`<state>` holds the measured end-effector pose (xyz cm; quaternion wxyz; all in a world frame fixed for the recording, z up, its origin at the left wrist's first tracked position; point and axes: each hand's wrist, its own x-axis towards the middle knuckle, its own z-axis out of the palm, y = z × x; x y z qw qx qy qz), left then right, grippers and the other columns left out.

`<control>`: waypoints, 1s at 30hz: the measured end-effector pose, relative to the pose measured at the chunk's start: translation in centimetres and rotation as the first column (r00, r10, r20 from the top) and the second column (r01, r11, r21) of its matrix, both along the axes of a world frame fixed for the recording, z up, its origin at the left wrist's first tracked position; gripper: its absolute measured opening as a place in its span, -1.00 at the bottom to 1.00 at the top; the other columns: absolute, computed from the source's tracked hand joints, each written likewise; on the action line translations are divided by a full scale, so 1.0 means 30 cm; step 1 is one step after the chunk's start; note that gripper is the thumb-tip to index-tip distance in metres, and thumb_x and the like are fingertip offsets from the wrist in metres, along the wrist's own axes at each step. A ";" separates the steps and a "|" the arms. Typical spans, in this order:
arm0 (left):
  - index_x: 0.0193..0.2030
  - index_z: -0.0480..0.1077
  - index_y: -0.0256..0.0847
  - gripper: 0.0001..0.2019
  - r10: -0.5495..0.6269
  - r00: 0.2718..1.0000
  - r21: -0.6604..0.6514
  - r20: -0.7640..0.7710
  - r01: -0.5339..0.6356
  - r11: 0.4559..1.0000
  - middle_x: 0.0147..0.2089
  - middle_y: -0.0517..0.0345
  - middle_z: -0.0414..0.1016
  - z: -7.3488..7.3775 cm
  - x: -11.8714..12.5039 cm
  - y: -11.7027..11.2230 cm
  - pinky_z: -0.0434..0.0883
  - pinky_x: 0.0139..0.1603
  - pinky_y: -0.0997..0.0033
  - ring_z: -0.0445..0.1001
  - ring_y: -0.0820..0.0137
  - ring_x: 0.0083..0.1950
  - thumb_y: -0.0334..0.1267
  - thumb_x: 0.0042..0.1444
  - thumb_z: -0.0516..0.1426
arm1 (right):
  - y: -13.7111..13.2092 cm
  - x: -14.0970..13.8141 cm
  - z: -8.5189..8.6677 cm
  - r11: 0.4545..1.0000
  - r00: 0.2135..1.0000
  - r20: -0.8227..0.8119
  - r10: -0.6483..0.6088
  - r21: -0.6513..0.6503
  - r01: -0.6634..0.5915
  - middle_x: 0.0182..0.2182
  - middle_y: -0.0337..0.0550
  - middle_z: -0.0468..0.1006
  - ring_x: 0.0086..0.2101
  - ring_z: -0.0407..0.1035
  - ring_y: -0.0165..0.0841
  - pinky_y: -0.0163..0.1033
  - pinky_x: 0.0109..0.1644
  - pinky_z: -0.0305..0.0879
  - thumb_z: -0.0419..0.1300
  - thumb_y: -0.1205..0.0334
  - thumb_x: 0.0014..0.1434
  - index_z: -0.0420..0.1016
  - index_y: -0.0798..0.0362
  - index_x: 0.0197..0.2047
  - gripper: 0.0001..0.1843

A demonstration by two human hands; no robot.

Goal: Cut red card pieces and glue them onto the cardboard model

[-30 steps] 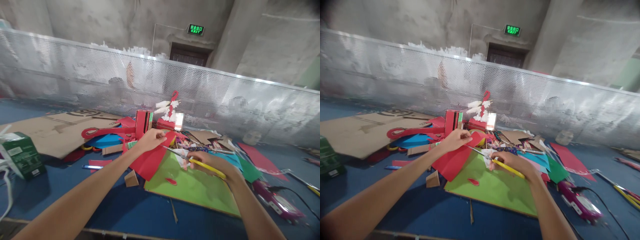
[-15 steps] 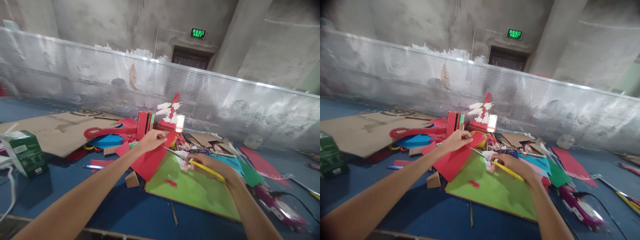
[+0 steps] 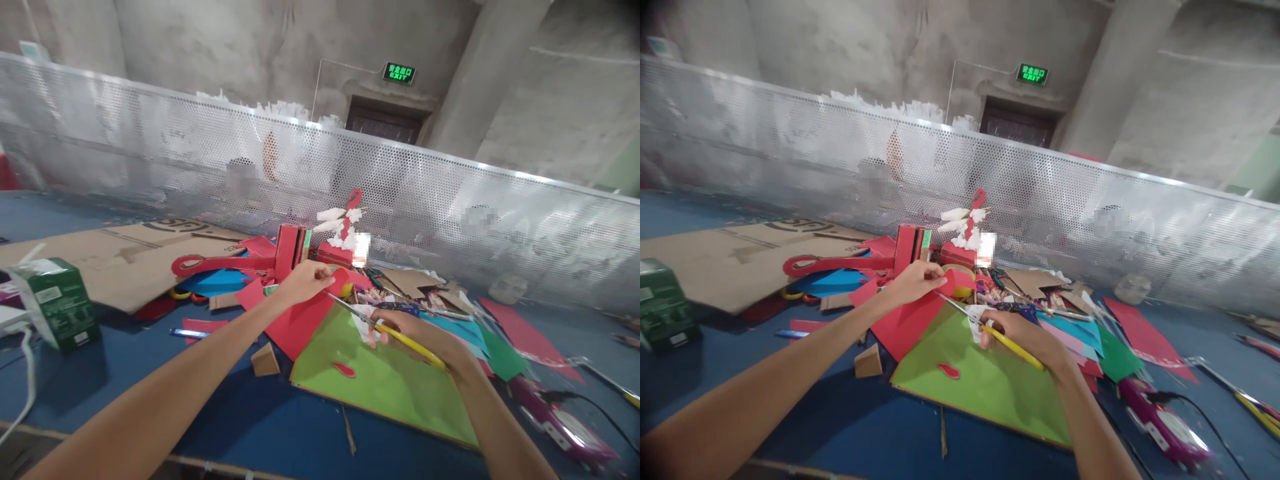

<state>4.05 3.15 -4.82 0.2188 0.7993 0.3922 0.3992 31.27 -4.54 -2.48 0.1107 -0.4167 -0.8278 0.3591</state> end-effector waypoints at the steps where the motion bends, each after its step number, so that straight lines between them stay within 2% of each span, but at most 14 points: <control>1: -0.38 0.48 -0.20 -0.80 -0.004 1.000 0.002 0.001 0.004 1.000 -0.43 0.18 0.53 -0.003 0.000 0.003 0.31 -0.33 0.41 0.46 0.39 -0.39 -0.17 0.20 0.15 | 0.000 0.001 -0.003 1.000 1.000 0.007 -0.006 0.010 0.006 -0.25 -0.13 0.56 -0.33 0.35 -0.32 -0.24 -0.25 0.26 0.14 -0.04 0.28 0.48 0.07 -0.08 -0.65; 6: -0.36 0.48 -0.21 -0.79 -0.010 1.000 -0.010 -0.003 0.010 1.000 -0.41 0.16 0.52 -0.007 0.001 0.007 0.31 -0.32 0.40 0.45 0.38 -0.37 -0.16 0.20 0.14 | 0.007 0.005 -0.018 0.999 0.999 0.041 -0.033 0.013 0.032 -0.29 -0.17 0.53 -0.40 0.28 -0.37 -0.28 -0.35 0.18 0.11 -0.10 0.31 0.47 0.05 -0.06 -0.61; 10: -0.37 0.49 -0.22 -0.80 0.004 1.000 -0.017 -0.015 -0.005 1.000 -0.43 0.18 0.49 -0.002 0.005 0.000 0.28 -0.34 0.41 0.42 0.40 -0.39 -0.17 0.20 0.15 | 0.013 0.003 -0.026 0.997 0.998 0.060 -0.030 0.075 0.025 -0.24 -0.13 0.55 -0.35 0.33 -0.34 -0.26 -0.28 0.23 0.13 -0.17 0.28 0.48 0.07 -0.08 -0.55; 14: -0.38 0.49 -0.23 -0.79 0.017 1.000 -0.016 -0.013 -0.017 1.000 -0.46 0.20 0.46 -0.002 0.007 -0.001 0.25 -0.35 0.42 0.38 0.42 -0.42 -0.17 0.20 0.15 | 0.018 0.004 -0.033 0.998 1.000 -0.006 0.016 0.061 -0.015 -0.24 -0.13 0.58 -0.30 0.39 -0.32 -0.27 -0.21 0.28 0.10 -0.20 0.31 0.49 0.08 -0.08 -0.52; 17: -0.37 0.50 -0.23 -0.79 0.015 1.000 -0.008 -0.015 -0.015 1.000 -0.46 0.21 0.44 -0.005 0.007 0.002 0.24 -0.36 0.42 0.37 0.42 -0.43 -0.17 0.19 0.15 | 0.020 0.007 -0.037 0.999 1.000 0.001 -0.012 0.043 0.012 -0.28 -0.15 0.55 -0.40 0.34 -0.37 -0.31 -0.36 0.25 0.12 -0.20 0.29 0.50 0.06 -0.15 -0.54; 21: -0.36 0.51 -0.23 -0.79 0.022 1.000 0.004 -0.021 -0.022 1.000 -0.44 0.19 0.48 -0.005 0.009 0.000 0.26 -0.35 0.41 0.41 0.40 -0.40 -0.17 0.20 0.15 | 0.020 0.007 -0.039 0.997 0.997 0.028 -0.073 -0.028 0.074 -0.34 -0.17 0.52 -0.53 0.22 -0.44 -0.37 -0.59 0.10 0.12 -0.15 0.29 0.49 0.03 -0.16 -0.59; 25: -0.35 0.52 -0.23 -0.80 0.031 0.999 -0.007 -0.026 -0.031 1.000 -0.42 0.17 0.52 -0.002 0.011 -0.005 0.29 -0.32 0.40 0.45 0.38 -0.38 -0.17 0.19 0.16 | 0.005 -0.002 -0.023 0.995 0.997 0.004 -0.079 -0.061 0.079 -0.28 -0.15 0.56 -0.54 0.21 -0.48 -0.41 -0.61 0.10 0.11 -0.06 0.30 0.48 0.04 -0.19 -0.67; 30: -0.36 0.51 -0.22 -0.77 0.019 0.999 -0.008 -0.029 -0.019 1.000 -0.39 0.14 0.56 -0.007 0.008 0.001 0.32 -0.30 0.40 0.49 0.35 -0.35 -0.13 0.20 0.15 | -0.010 -0.015 -0.007 0.978 0.986 0.049 -0.156 -0.130 0.162 -0.22 -0.15 0.57 -0.62 0.14 -0.55 -0.44 -0.68 0.06 0.05 0.09 0.29 0.49 0.02 -0.15 -0.74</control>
